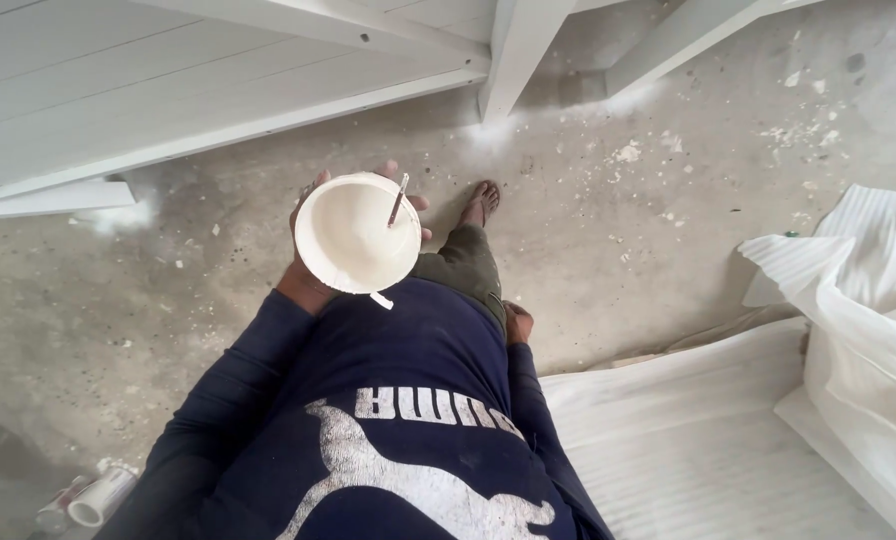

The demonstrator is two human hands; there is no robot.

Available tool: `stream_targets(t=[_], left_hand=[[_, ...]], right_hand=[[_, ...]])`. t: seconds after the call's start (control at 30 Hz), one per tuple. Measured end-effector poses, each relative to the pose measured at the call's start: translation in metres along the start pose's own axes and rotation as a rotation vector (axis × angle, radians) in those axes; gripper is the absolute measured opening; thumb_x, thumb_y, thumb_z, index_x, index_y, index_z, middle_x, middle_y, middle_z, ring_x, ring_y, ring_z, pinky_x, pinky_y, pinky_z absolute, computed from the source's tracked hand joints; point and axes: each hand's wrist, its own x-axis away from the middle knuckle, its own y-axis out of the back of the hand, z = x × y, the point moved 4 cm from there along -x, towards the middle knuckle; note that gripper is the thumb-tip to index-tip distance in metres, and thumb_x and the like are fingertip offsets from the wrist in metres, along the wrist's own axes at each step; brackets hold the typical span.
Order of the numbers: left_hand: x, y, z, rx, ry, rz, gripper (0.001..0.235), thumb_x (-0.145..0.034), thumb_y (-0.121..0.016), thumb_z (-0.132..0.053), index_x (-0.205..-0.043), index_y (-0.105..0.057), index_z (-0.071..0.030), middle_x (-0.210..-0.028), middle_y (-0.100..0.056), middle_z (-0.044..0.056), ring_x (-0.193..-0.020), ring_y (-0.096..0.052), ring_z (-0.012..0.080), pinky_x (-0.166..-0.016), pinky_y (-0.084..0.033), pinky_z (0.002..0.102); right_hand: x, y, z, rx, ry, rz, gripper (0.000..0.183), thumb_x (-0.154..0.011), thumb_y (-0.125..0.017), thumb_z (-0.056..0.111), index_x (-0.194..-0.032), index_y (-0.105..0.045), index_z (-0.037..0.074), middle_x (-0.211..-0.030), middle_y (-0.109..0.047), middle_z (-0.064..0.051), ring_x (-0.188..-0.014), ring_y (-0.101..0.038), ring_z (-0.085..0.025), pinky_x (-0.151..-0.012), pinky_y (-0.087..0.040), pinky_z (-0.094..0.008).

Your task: The person sits on the floor holding a cup of white paint and uses a brush to apply white paint to the frame and edges of a white wooden furniture piece, moving along the structure to coat different rails and panels.

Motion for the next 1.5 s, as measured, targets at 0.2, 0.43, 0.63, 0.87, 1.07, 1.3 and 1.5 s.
stream_targets(t=[0.2,0.43,0.63,0.87,1.07,1.3,1.5], left_hand=[[-0.017,0.011,0.024,0.025,0.037,-0.001,0.085,-0.097,-0.045,-0.074,-0.158,-0.044,-0.014,-0.148,-0.048,0.034,-0.131,-0.051,0.0633,-0.096,-0.059,0.065],[-0.027,0.006,0.043,-0.042,0.012,0.009,0.086,-0.099,-0.042,-0.075,-0.162,-0.04,-0.017,-0.15,-0.045,0.038,-0.132,-0.049,0.0654,-0.092,-0.06,0.064],[-0.036,0.004,0.055,-0.024,-0.007,0.034,0.087,-0.097,-0.041,-0.076,-0.163,-0.038,-0.019,-0.152,-0.044,0.037,-0.133,-0.047,0.0654,-0.088,-0.06,0.067],[-0.041,0.011,0.057,-0.032,-0.046,0.002,0.086,-0.098,-0.043,-0.076,-0.159,-0.042,-0.016,-0.148,-0.047,0.034,-0.136,-0.049,0.0615,-0.099,-0.057,0.066],[-0.041,-0.007,0.048,-0.151,-0.116,-0.121,0.083,-0.097,-0.046,-0.068,-0.157,-0.043,-0.011,-0.151,-0.047,0.034,-0.135,-0.053,0.052,-0.102,-0.057,0.058],[-0.036,0.002,0.029,-0.273,-0.176,-0.082,0.073,-0.104,-0.046,-0.058,-0.151,-0.049,-0.003,-0.153,-0.054,0.014,-0.132,-0.061,0.0335,-0.103,-0.059,0.054],[-0.023,0.002,0.013,-0.329,-0.25,-0.127,0.058,-0.105,-0.056,-0.047,-0.139,-0.052,0.0,-0.143,-0.059,0.018,-0.128,-0.064,0.0327,-0.105,-0.059,0.051]], right_hand=[[0.017,0.011,0.094,-0.159,-0.251,0.033,0.023,-0.092,-0.071,0.016,-0.103,-0.076,-0.003,-0.082,-0.071,-0.01,-0.064,-0.059,-0.018,-0.054,-0.047,-0.03],[-0.016,0.021,0.166,-0.2,-0.172,0.061,0.022,-0.093,-0.071,0.02,-0.1,-0.072,-0.001,-0.083,-0.073,-0.009,-0.064,-0.066,-0.015,-0.056,-0.054,-0.028],[-0.028,0.025,0.225,-0.11,0.065,-0.046,0.03,-0.097,-0.073,0.023,-0.098,-0.074,-0.006,-0.082,-0.074,-0.011,-0.066,-0.065,-0.014,-0.06,-0.053,-0.027],[0.051,0.019,0.391,-0.409,0.291,0.163,0.026,-0.101,-0.066,0.029,-0.109,-0.073,0.005,-0.09,-0.071,-0.004,-0.079,-0.067,-0.012,-0.077,-0.061,-0.031],[0.163,0.038,0.501,-0.437,0.69,0.206,0.023,-0.108,-0.062,0.026,-0.104,-0.072,0.006,-0.095,-0.071,-0.008,-0.086,-0.07,-0.015,-0.083,-0.065,-0.036],[0.3,0.017,0.577,0.014,1.185,0.286,0.013,-0.108,-0.066,0.017,-0.111,-0.067,0.004,-0.104,-0.066,-0.011,-0.087,-0.069,-0.016,-0.072,-0.059,-0.027],[0.359,-0.061,0.598,0.489,1.166,0.43,0.016,-0.101,-0.068,0.006,-0.117,-0.067,0.007,-0.111,-0.069,-0.008,-0.084,-0.071,-0.016,-0.068,-0.058,-0.028]])
